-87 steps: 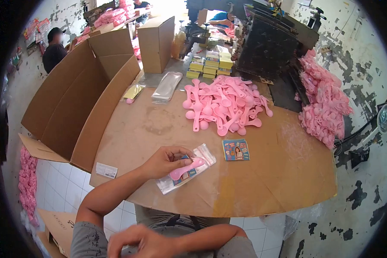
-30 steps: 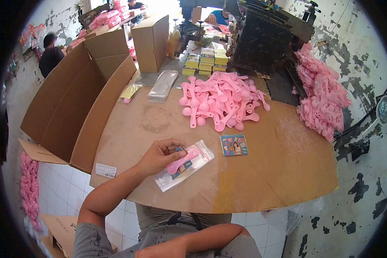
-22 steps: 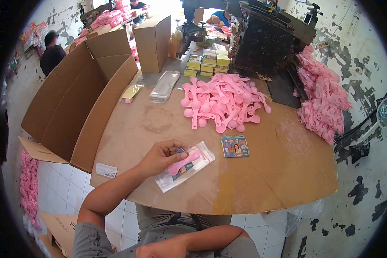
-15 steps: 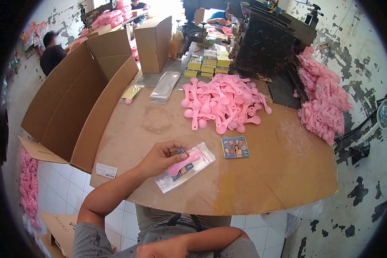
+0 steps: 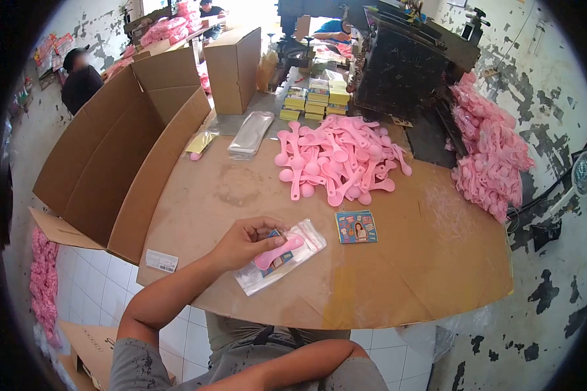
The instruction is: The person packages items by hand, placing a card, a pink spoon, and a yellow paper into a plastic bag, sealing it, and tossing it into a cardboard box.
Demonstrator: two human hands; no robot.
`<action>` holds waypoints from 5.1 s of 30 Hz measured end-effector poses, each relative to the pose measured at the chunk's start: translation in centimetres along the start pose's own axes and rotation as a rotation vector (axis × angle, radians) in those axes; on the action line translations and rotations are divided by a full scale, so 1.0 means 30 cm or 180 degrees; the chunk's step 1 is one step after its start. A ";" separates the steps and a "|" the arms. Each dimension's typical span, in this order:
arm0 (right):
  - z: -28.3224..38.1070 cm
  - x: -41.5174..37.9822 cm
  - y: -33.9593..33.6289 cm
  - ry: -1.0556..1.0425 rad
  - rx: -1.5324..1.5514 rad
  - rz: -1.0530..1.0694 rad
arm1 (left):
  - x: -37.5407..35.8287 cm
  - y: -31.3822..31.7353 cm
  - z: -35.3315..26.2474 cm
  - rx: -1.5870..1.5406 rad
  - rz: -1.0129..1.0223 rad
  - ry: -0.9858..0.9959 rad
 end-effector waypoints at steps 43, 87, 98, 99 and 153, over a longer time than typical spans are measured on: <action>0.816 -0.498 0.011 0.3319 -0.7443 -0.3512 | -0.013 0.040 -0.047 -0.0244 0.0148 0.0073; 0.762 -0.334 -0.181 0.4414 -0.8801 -0.1179 | -0.069 0.111 -0.166 0.2569 -0.0551 0.0917; 1.148 -0.703 0.145 0.2037 -0.4451 -0.4560 | -0.052 0.062 -0.124 0.1107 -0.0309 0.0539; 1.191 -0.764 0.259 0.1164 -0.3743 -0.4261 | -0.050 0.062 -0.131 0.0861 -0.0298 0.0430; 0.868 -0.875 -0.195 0.1828 -0.3783 -0.4016 | -0.003 -0.005 -0.003 0.0232 -0.0396 0.0018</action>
Point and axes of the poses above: each hand's wrist, its own x-axis towards the middle knuckle, its own y-axis out of the palm, z = x × y, the point moved 8 cm from there along x, towards the middle knuckle, and after that the axes turned 14 degrees about z, right-handed, at the moved point
